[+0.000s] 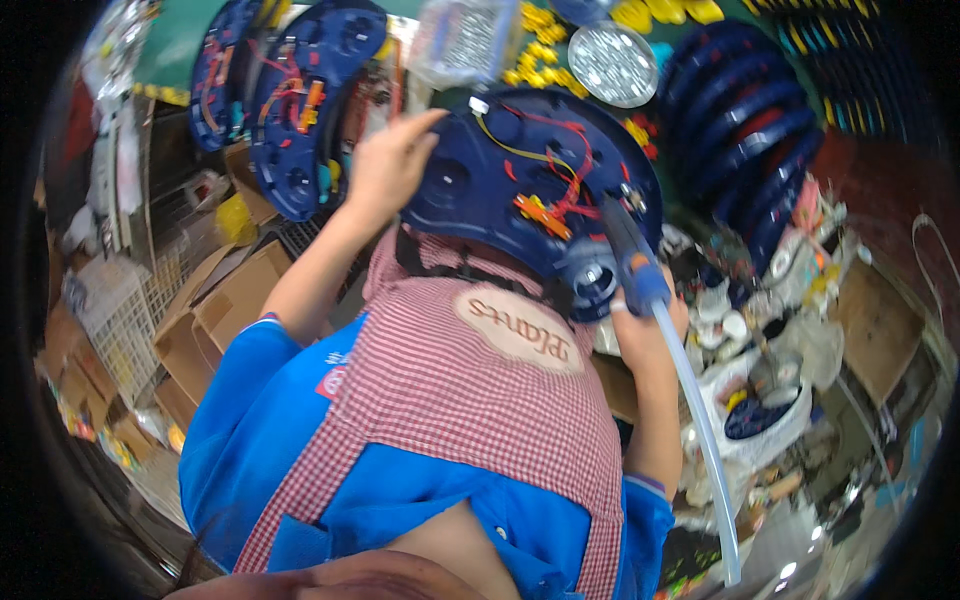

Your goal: The person assembles blue plastic toy parts by hand, attaching small colored plastic pieces and wires to the interior of the shells. They use a hot glue gun to secure components and a power drill to fasten parts. Finished units are stacked on the table.

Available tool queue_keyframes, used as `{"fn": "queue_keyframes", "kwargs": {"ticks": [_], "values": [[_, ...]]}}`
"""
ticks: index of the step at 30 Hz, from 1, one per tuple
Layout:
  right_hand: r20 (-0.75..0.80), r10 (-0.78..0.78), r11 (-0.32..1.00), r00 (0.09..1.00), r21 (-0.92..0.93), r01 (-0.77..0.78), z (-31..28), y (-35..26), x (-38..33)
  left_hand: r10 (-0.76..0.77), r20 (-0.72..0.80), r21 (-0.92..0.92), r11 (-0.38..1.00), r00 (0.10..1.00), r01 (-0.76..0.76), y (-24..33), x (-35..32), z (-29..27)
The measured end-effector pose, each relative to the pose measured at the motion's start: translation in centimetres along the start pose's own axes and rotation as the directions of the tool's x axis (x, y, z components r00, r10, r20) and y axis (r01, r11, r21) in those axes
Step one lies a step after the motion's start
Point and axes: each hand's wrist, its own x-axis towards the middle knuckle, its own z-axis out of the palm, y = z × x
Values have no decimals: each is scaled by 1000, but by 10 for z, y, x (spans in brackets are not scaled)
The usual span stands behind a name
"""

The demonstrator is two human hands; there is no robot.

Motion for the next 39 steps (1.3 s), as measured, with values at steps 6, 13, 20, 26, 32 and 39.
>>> {"fn": "queue_keyframes", "kwargs": {"ticks": [6, 13, 20, 26, 32, 39], "values": [[147, 167, 577, 975, 787, -218, -22, -4, -3, 83, -215, -235, 963, 973, -134, 11, 28, -62], [195, 103, 275, 975, 937, -216, -11, -3, 14, -489, -608, -680, 728, 626, -91, -237, 243, -131], [214, 198, 302, 957, 915, -267, 7, -32, 16, -825, -518, -689, 559, 227, 462, -245, 307, -118], [266, 68, 463, 962, 845, -266, 34, -38, 33, -87, -366, -344, 938, 927, -48, -87, 145, -91], [227, 288, 781, 930, 507, -365, 37, -36, 43, -9, 268, -53, 998, 963, 24, -39, 24, -3], [28, 204, 920, 979, 336, -201, 43, -25, 44, -82, 221, -115, 987, 972, 110, -40, 17, 12]]}}
